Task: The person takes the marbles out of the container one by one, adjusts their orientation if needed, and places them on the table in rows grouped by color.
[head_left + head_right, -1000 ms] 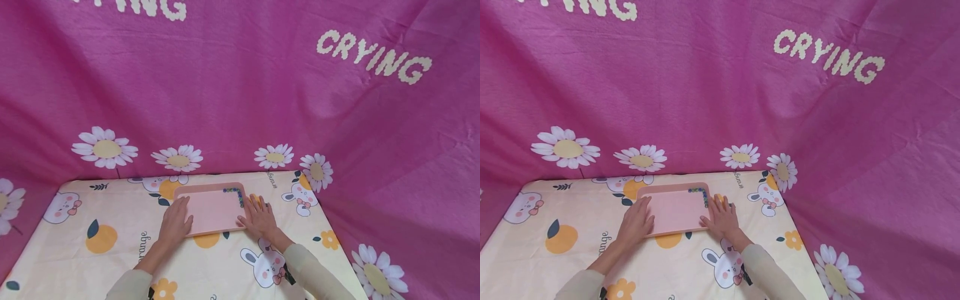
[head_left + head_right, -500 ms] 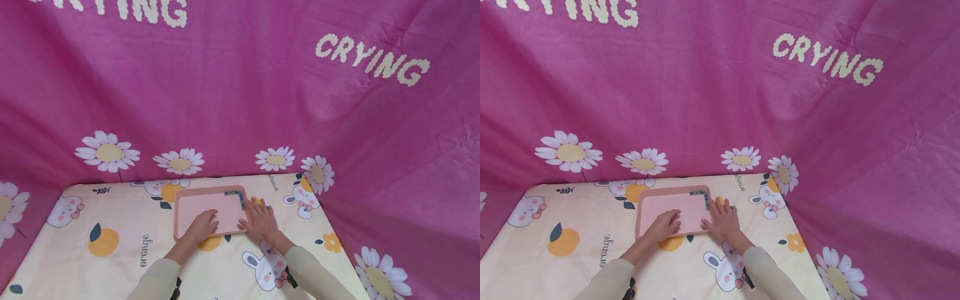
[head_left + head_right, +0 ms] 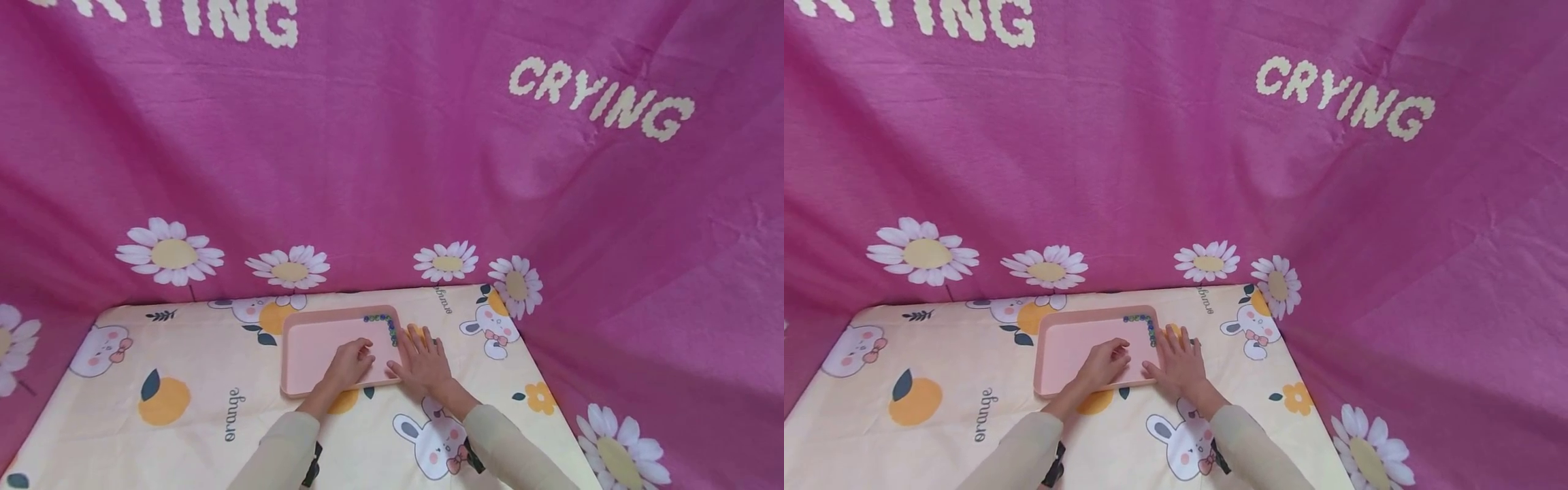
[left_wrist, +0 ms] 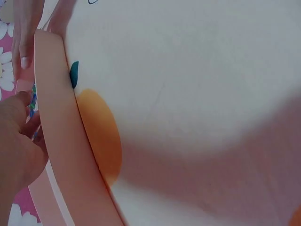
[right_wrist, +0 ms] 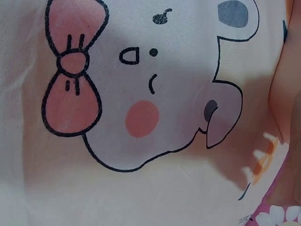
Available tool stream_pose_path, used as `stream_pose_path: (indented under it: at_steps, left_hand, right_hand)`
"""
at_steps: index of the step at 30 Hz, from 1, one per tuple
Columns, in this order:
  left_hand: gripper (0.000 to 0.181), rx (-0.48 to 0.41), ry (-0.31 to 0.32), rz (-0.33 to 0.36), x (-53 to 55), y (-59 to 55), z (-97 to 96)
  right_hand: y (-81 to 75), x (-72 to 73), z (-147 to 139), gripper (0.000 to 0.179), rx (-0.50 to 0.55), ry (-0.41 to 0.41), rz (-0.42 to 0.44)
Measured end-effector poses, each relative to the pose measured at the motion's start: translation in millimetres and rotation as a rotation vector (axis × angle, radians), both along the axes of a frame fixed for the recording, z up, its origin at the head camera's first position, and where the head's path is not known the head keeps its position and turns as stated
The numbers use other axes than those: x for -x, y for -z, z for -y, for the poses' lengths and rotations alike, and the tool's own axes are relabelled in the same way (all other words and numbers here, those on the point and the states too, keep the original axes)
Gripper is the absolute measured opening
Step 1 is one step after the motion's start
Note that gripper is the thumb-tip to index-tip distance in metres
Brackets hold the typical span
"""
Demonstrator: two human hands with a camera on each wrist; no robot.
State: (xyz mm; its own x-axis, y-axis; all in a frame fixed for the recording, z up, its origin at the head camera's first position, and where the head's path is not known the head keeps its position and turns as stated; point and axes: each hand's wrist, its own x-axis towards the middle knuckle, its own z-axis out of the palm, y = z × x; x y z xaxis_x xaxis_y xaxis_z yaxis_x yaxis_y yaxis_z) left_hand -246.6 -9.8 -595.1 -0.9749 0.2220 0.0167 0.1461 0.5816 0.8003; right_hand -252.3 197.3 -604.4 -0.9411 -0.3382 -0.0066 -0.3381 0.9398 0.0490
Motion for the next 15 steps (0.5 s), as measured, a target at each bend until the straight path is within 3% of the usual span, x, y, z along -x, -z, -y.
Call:
stream_pose_path:
  at_steps: [4, 11, 15]
  left_hand:
    - [0.032, -0.005, 0.003, 0.029, 1.6, 3.3, -9.3]
    - [0.027, 0.016, -0.022, -0.035, 6.9, 5.9, -22.3]
    - [0.027, -0.017, -0.026, -0.021, 14.3, 3.5, -30.1]
  right_hand:
    - [0.8, -2.7, 1, 0.084, 0.029, -0.005, -0.02]
    - [0.8, -4.7, 1, 0.085, 0.048, -0.002, 0.027]
    - [-2.2, -1.0, 1, 0.085, 0.018, -0.001, 0.016]
